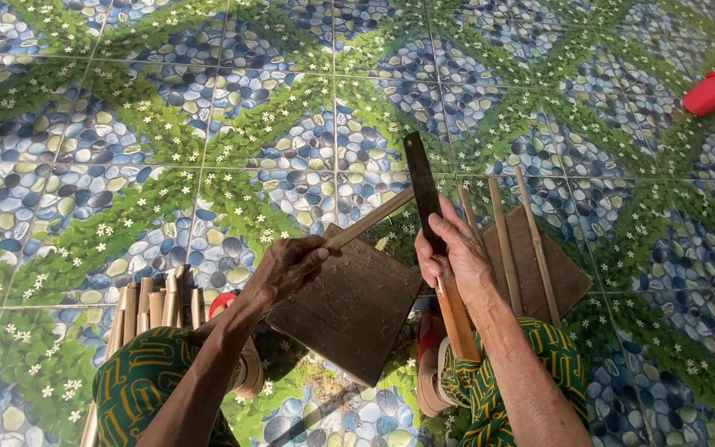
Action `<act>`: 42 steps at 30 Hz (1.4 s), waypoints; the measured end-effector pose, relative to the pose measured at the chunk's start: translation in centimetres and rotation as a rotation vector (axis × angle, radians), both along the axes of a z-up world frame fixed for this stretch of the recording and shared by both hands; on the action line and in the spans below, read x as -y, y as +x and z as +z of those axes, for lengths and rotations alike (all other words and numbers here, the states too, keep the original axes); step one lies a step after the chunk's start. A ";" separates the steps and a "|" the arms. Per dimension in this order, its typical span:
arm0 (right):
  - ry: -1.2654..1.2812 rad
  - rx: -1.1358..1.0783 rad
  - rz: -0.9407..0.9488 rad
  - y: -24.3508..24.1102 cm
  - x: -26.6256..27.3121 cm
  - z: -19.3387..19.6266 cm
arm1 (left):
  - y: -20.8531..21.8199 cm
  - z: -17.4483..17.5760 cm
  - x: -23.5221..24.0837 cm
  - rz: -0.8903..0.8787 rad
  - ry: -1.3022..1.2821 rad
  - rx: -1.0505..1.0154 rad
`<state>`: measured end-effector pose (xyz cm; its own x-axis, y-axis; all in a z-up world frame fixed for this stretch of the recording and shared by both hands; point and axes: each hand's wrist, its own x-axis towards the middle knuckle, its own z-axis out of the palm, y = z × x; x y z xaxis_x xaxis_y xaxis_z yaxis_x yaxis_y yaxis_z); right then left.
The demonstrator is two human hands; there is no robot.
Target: The person sits on a tiled floor and uses a machete to repeatedly shave and sharpen a thin bamboo stick held against a small wooden block. The person rotates the stick and continues the shaving motion throughout the clip.
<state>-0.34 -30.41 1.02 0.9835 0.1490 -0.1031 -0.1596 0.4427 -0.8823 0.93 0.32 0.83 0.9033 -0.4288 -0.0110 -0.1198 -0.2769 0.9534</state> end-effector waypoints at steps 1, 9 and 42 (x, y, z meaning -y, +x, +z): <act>0.001 -0.004 0.000 0.2 0.8 -0.1 | 0.0 0.1 -0.2 0.000 0.001 -0.004; -0.046 -0.104 0.179 -3.2 -4.5 1.9 | 0.0 0.0 0.4 0.091 -0.169 -0.156; -0.043 -0.013 0.131 -0.8 -1.7 2.6 | -0.4 -1.1 0.6 0.069 -0.381 -0.284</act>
<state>-1.13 -28.71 3.62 0.9544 0.2710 -0.1252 -0.2254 0.3789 -0.8976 0.49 -0.24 -0.23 0.9139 -0.3892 -0.1152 0.1663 0.1001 0.9810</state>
